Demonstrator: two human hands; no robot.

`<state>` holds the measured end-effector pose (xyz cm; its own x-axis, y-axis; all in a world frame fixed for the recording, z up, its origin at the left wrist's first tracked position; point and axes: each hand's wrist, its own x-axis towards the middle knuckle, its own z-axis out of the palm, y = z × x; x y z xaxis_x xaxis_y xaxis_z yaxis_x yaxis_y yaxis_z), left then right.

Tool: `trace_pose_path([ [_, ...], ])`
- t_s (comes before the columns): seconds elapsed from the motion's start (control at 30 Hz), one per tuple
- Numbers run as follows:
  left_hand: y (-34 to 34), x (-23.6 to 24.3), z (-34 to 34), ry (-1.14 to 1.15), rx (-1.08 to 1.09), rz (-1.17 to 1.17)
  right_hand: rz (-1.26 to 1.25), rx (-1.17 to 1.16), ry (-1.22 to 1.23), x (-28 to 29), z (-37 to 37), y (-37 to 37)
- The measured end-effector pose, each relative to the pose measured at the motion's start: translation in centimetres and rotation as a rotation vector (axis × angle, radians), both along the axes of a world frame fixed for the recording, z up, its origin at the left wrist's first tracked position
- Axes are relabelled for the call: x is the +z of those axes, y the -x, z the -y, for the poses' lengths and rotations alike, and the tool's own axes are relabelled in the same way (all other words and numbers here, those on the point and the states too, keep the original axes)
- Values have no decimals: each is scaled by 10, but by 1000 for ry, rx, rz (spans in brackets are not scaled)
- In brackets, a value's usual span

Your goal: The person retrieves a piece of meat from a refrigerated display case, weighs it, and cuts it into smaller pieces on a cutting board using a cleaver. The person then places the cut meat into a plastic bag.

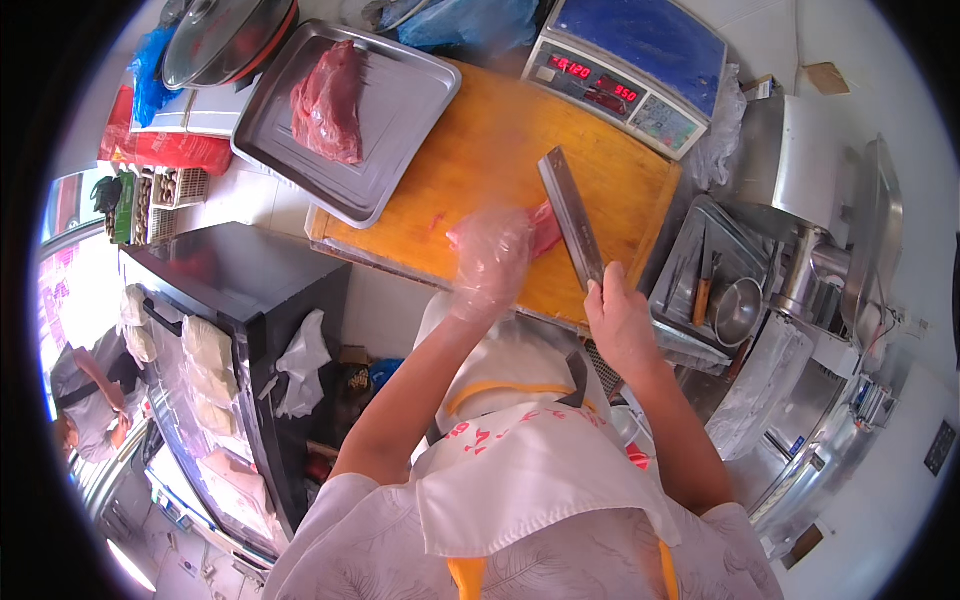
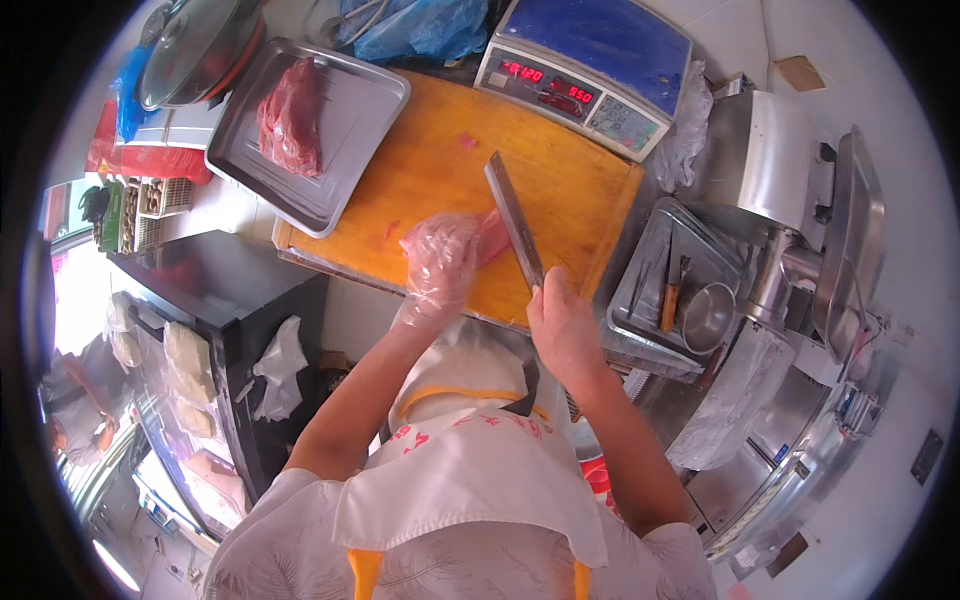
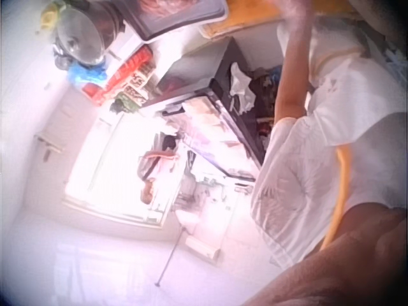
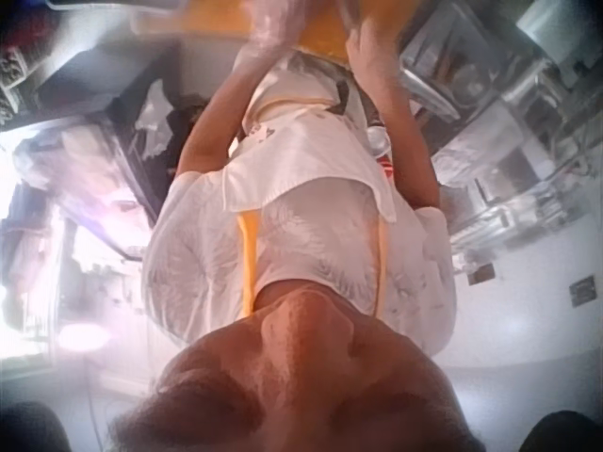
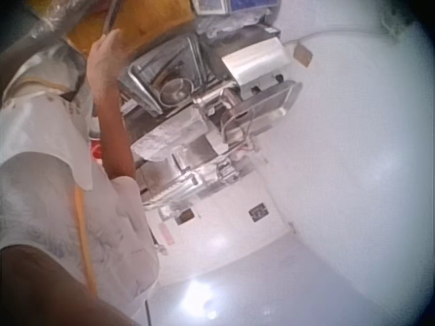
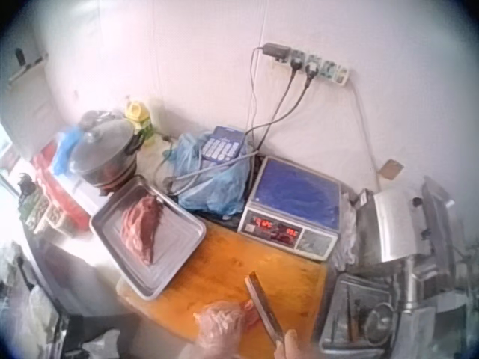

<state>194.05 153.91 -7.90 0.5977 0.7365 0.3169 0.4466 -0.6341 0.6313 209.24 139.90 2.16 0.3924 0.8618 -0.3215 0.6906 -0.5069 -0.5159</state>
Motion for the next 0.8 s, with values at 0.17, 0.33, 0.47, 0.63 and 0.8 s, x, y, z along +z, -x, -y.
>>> trace_pose_path([
  [0.17, -5, -8, 0, -87, 36, 112, 48, 33, 171, 2, 12, 22],
  [0.33, 0, -13, 1, -49, -21, -14, -17, 15, 104, -24, -7, 26],
  [0.47, -2, -17, -1, -56, -54, 1, 32, -49, 26, -82, -35, 30],
  [0.63, 0, -7, -2, -51, 11, 68, -121, -207, -121, -82, -33, -8],
  [0.8, 15, 1, -7, 95, 14, 189, -71, -132, -154, -32, -25, -10],
])
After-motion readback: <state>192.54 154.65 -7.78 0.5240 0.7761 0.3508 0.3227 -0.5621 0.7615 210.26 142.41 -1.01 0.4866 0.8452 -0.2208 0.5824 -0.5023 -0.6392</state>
